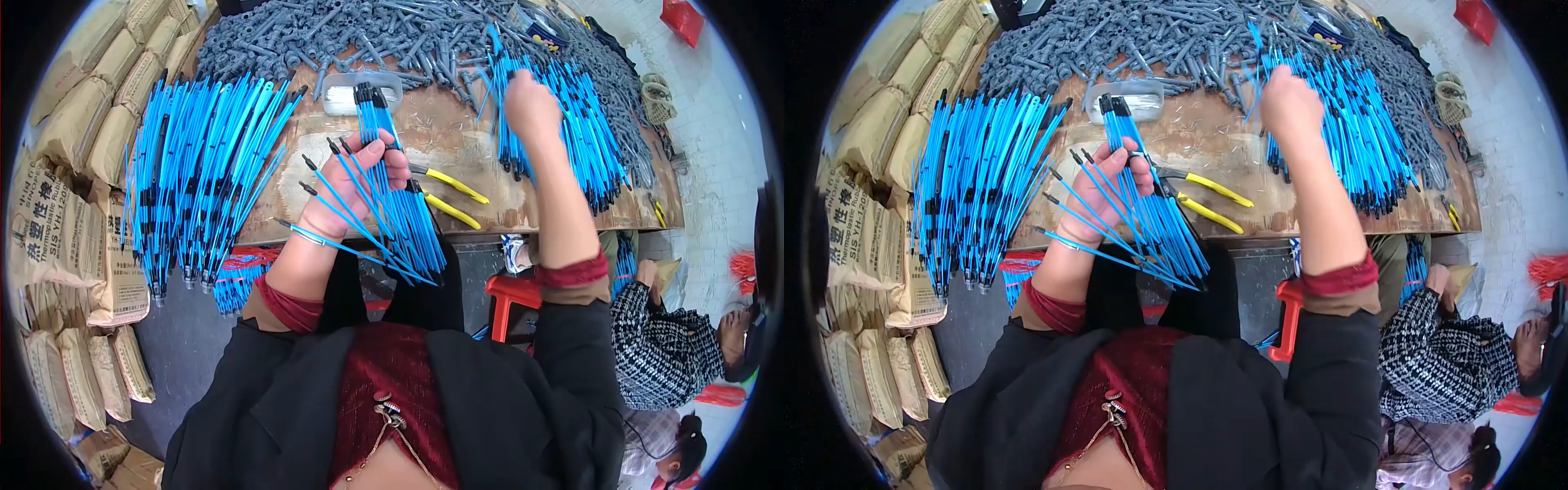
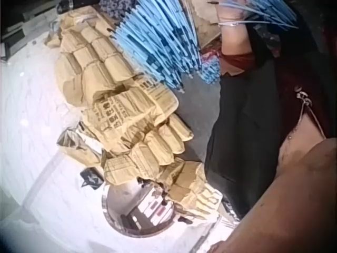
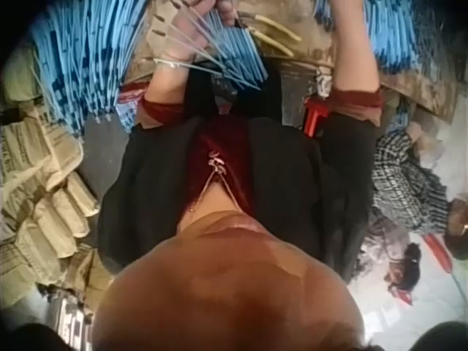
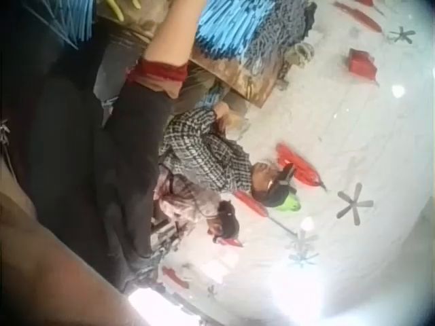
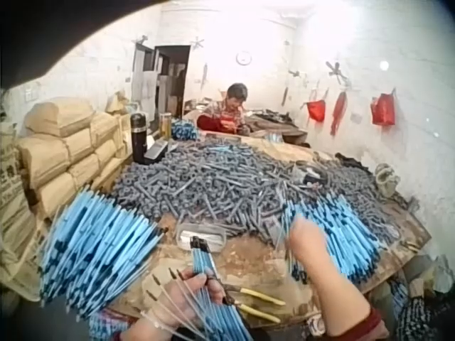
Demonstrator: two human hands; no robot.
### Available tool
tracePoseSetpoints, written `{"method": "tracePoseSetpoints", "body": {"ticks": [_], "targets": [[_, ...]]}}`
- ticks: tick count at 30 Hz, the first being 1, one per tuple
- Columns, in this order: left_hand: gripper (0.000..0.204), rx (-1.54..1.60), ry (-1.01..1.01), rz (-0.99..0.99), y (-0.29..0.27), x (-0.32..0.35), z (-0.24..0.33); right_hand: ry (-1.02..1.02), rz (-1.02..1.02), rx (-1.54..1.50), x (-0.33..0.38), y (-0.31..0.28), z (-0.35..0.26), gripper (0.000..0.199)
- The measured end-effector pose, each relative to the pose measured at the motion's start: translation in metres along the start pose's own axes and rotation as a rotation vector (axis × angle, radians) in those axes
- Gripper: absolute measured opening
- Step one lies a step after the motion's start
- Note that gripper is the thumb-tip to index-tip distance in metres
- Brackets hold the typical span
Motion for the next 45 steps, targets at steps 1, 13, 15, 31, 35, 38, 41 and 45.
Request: {"method": "tracePoseSetpoints", "body": {"ticks": [1,13,15,31,35,38,41,45], "targets": [[0.018,-0.002,0.008,0.011,-0.003,-0.001,0.002,-0.029,0.068,-0.042,0.005,-0.027,-0.001,0.027],[0.021,0.158,0.006,-0.343,0.036,-0.012,-0.004,-0.288,-0.507,-1.008,0.134,-0.015,-0.057,0.025],[0.021,0.089,0.000,-0.267,0.040,-0.012,-0.008,-0.399,-0.506,-0.986,0.133,-0.013,-0.052,0.024],[0.019,-0.104,-0.042,-0.080,0.032,-0.012,-0.012,0.157,0.272,0.195,-0.050,0.017,0.216,0.027],[0.018,-0.001,-0.036,-0.020,0.019,-0.013,-0.013,0.116,0.461,-0.055,-0.043,-0.035,0.187,0.029],[0.016,0.061,-0.017,-0.111,0.017,-0.012,-0.010,-0.111,0.498,-0.701,-0.023,-0.093,0.136,0.024],[0.015,0.026,-0.025,-0.027,0.011,-0.010,-0.010,-0.355,0.244,-1.169,0.003,-0.134,0.079,0.016],[0.014,0.004,-0.011,0.008,0.014,0.004,-0.005,-0.327,-0.478,-1.562,0.097,-0.110,-0.020,0.011]]}}
Point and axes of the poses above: each hand's wrist, its own x-axis away from the middle knuckle, its own y-axis out of the palm, z = x × y, the point moved 7 cm from there along -x, towards the middle knuckle, and after that the axes turned 5 degrees about -x, right-handed, at the moved point
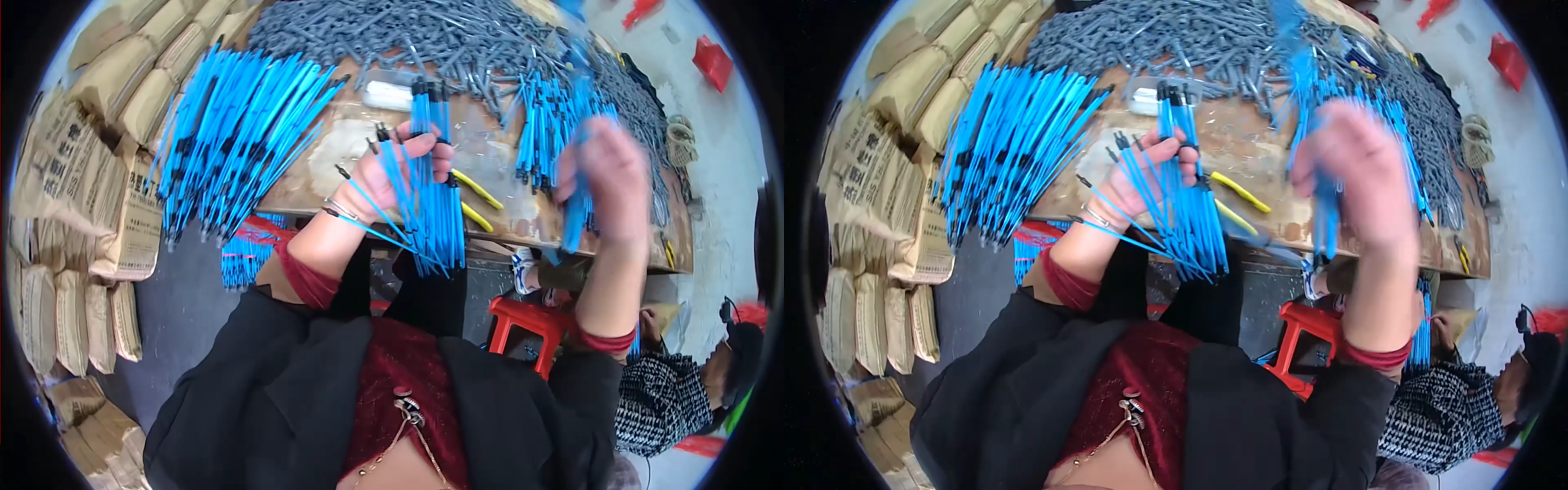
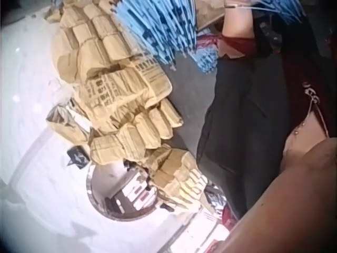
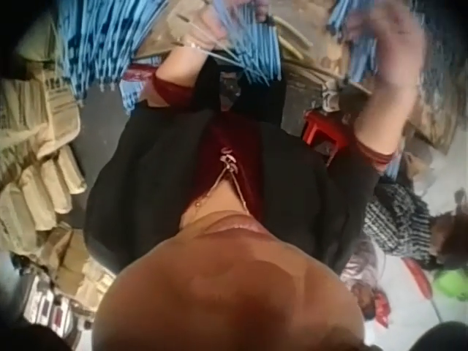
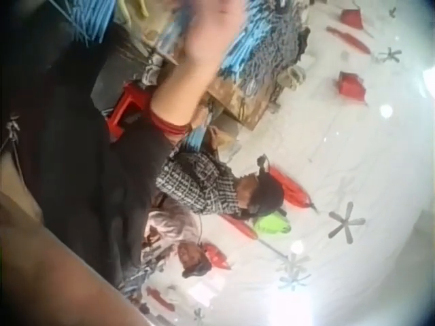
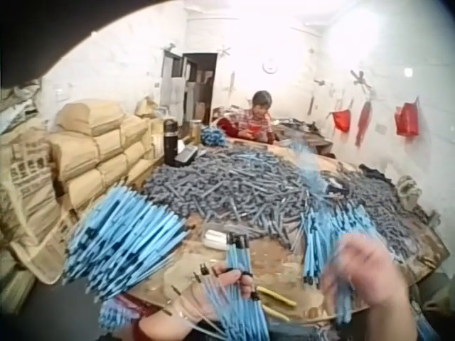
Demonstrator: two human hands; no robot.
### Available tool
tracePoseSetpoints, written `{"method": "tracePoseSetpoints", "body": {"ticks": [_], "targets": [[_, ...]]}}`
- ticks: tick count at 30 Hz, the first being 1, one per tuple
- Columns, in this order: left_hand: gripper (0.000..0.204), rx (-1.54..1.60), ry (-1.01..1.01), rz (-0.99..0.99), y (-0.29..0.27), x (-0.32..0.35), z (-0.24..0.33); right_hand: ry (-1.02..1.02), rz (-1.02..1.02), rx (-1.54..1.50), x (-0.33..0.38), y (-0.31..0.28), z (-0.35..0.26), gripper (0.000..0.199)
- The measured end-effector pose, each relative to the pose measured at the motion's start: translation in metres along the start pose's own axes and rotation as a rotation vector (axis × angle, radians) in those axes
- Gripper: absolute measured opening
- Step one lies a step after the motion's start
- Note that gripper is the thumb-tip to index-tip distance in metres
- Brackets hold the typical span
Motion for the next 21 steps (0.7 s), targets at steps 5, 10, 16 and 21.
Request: {"method": "tracePoseSetpoints", "body": {"ticks": [5,10,16,21], "targets": [[0.016,-0.006,0.013,-0.023,0.025,0.020,0.005,0.192,-0.059,0.395,0.035,0.061,0.085,0.013],[0.017,-0.028,0.054,-0.147,0.034,0.033,-0.004,0.193,0.072,0.446,0.066,0.077,0.100,0.016],[0.019,0.003,0.039,-0.354,0.062,0.066,-0.006,0.132,0.112,0.386,0.094,0.091,0.100,0.017],[0.023,-0.290,0.033,-0.111,0.062,0.110,-0.010,0.013,0.079,0.503,0.116,0.118,0.110,0.017]]}}
Point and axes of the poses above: each hand's wrist, its own x-axis away from the middle knuckle, its own y-axis out of the palm, z = x × y, the point moved 7 cm from there along -x, towards the middle knuckle, and after that the axes turned 5 degrees about -x, right-handed, at the moved point
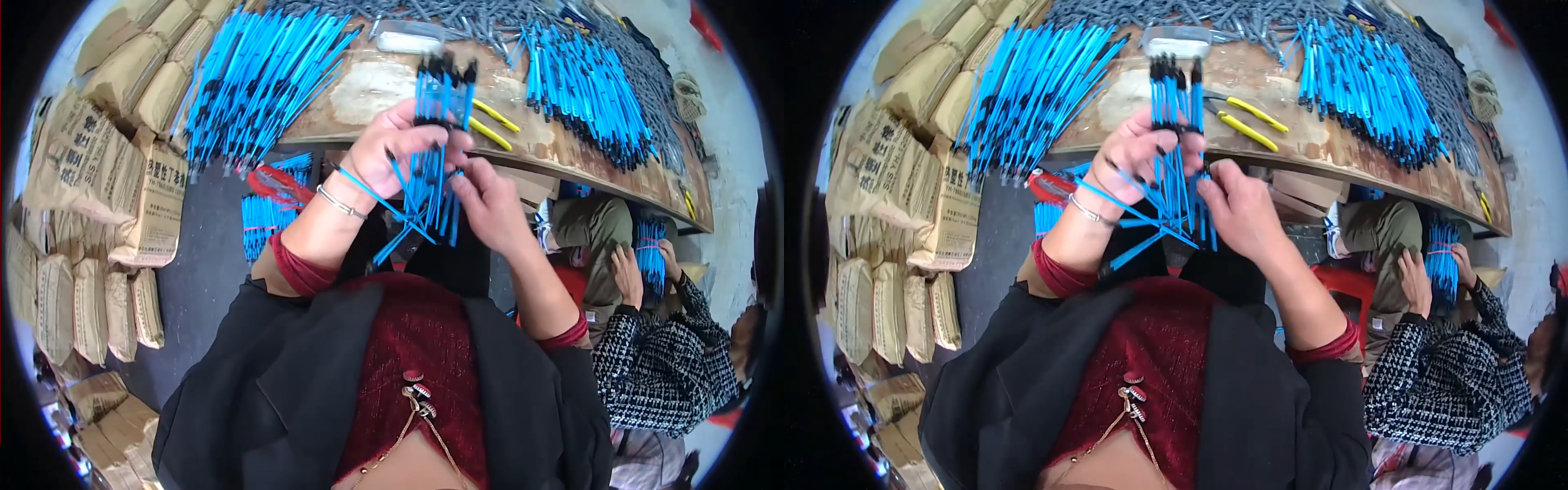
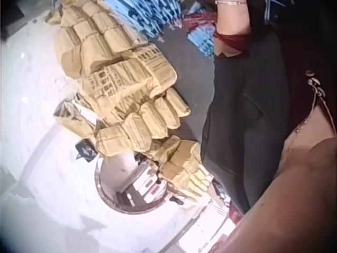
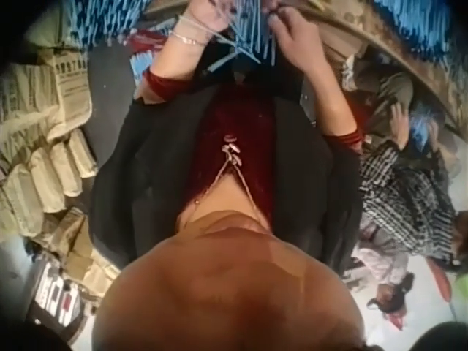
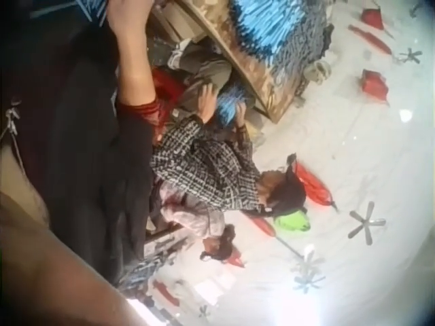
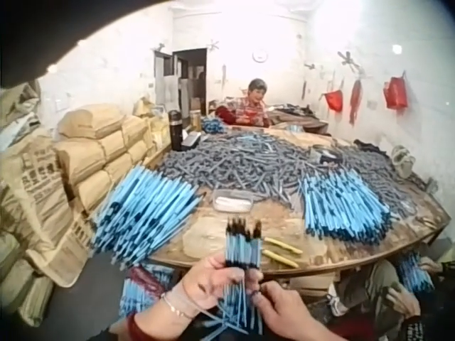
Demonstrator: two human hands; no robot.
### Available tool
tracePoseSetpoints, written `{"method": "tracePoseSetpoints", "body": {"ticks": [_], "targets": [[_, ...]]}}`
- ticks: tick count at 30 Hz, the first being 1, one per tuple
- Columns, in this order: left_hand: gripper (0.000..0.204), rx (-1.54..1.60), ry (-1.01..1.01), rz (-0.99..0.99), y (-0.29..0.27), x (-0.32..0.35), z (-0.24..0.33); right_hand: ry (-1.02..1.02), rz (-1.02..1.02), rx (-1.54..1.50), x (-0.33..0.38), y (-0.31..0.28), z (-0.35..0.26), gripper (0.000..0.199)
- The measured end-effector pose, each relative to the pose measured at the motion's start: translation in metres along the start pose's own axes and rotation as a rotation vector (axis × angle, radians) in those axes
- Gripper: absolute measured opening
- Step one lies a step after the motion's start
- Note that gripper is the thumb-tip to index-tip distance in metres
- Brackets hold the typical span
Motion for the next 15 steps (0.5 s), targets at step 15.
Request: {"method": "tracePoseSetpoints", "body": {"ticks": [15], "targets": [[0.023,-0.406,0.274,0.269,-0.051,0.007,-0.010,-0.439,0.253,-0.228,-0.071,-0.038,-0.065,0.021]]}}
Point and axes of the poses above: each hand's wrist, its own x-axis away from the middle knuckle, its own y-axis out of the palm, z = x × y, the point moved 7 cm from there along -x, towards the middle knuckle, and after that the axes turned 5 degrees about -x, right-handed, at the moved point
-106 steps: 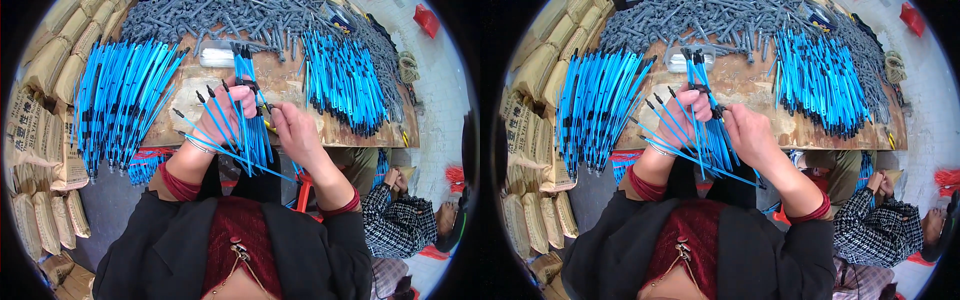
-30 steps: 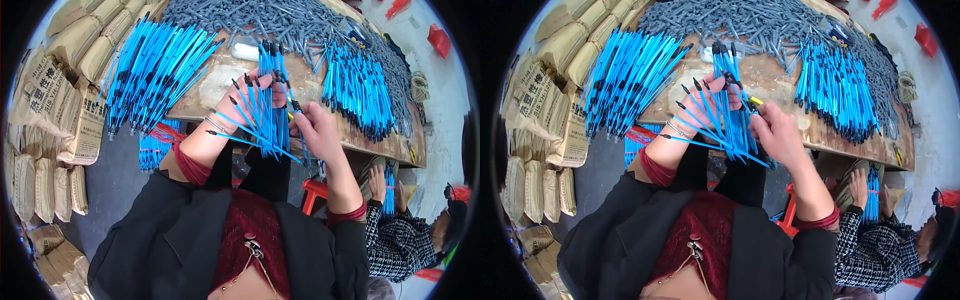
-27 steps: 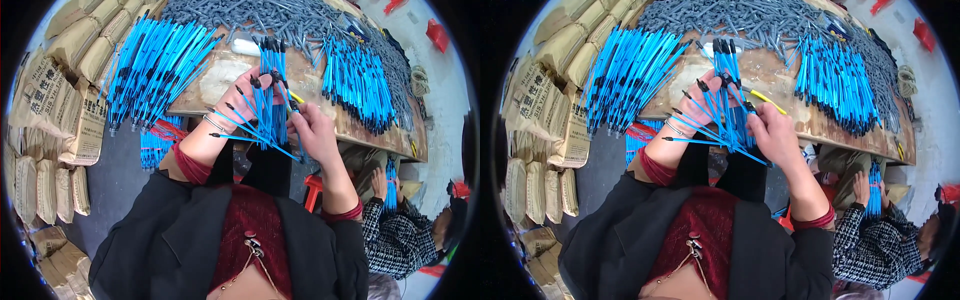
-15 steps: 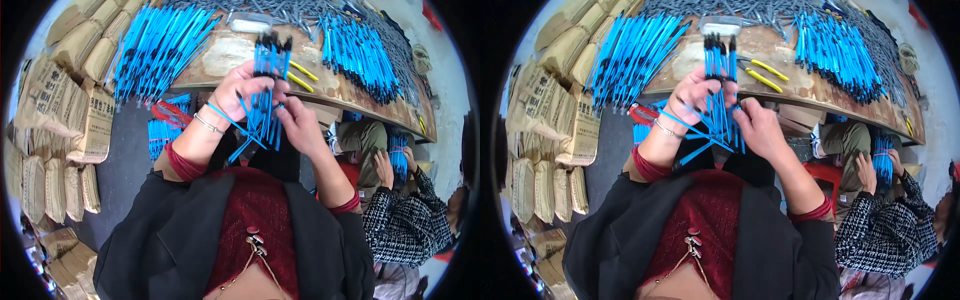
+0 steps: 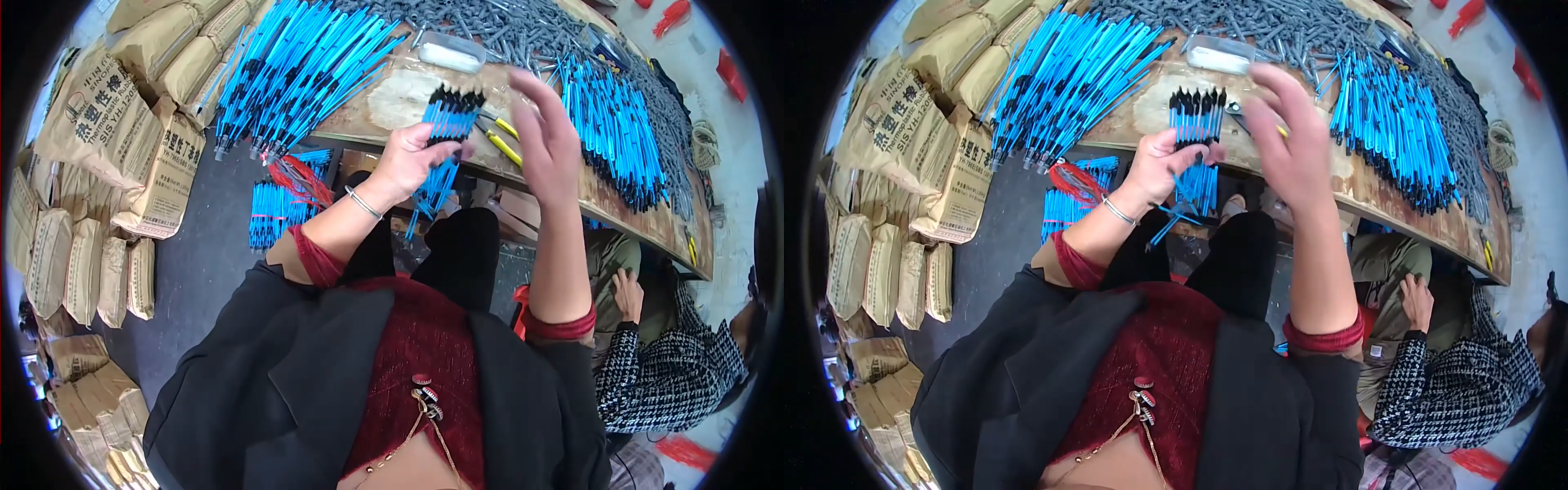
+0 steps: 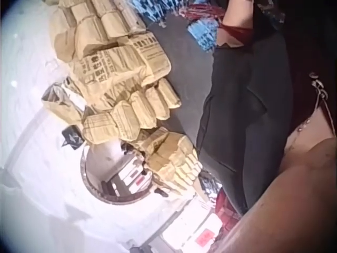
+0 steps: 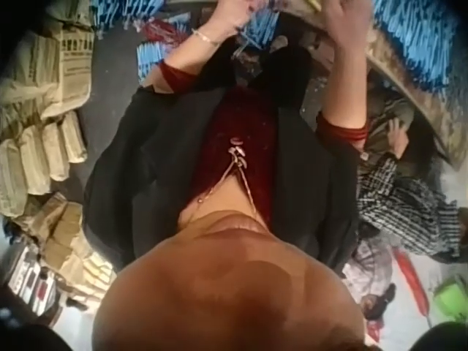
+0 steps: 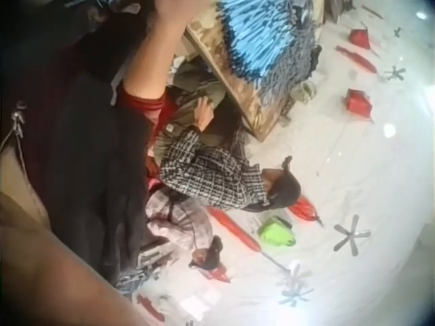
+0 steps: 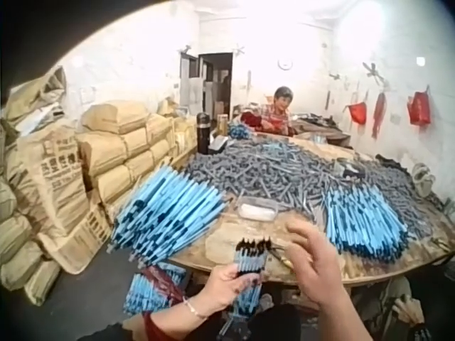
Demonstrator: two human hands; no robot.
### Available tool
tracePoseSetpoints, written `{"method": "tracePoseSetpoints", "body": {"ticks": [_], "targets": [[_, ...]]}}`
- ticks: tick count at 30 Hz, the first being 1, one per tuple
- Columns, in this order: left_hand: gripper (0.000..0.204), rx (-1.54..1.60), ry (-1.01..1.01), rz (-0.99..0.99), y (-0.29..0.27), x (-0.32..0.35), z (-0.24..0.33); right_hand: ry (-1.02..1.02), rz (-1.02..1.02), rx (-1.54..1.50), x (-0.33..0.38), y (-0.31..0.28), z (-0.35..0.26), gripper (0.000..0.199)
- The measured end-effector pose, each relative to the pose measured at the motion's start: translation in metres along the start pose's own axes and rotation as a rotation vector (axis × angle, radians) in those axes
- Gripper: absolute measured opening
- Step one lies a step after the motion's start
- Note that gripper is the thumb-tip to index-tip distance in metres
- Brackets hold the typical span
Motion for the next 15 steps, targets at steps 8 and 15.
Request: {"method": "tracePoseSetpoints", "body": {"ticks": [8,15], "targets": [[0.020,-0.263,-0.080,-0.148,0.004,0.040,0.003,-0.086,-0.660,0.211,0.021,0.081,0.007,0.034],[0.016,0.182,-0.484,0.012,-0.013,0.016,-0.037,0.047,-0.278,0.540,0.027,0.006,0.109,0.035]]}}
Point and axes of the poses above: each hand's wrist, its own x-axis away from the middle knuckle, its own y-axis out of the palm, z = x × y, the point moved 7 cm from there along -x, towards the middle knuckle, and after that the axes turned 5 degrees about -x, right-handed, at the moved point
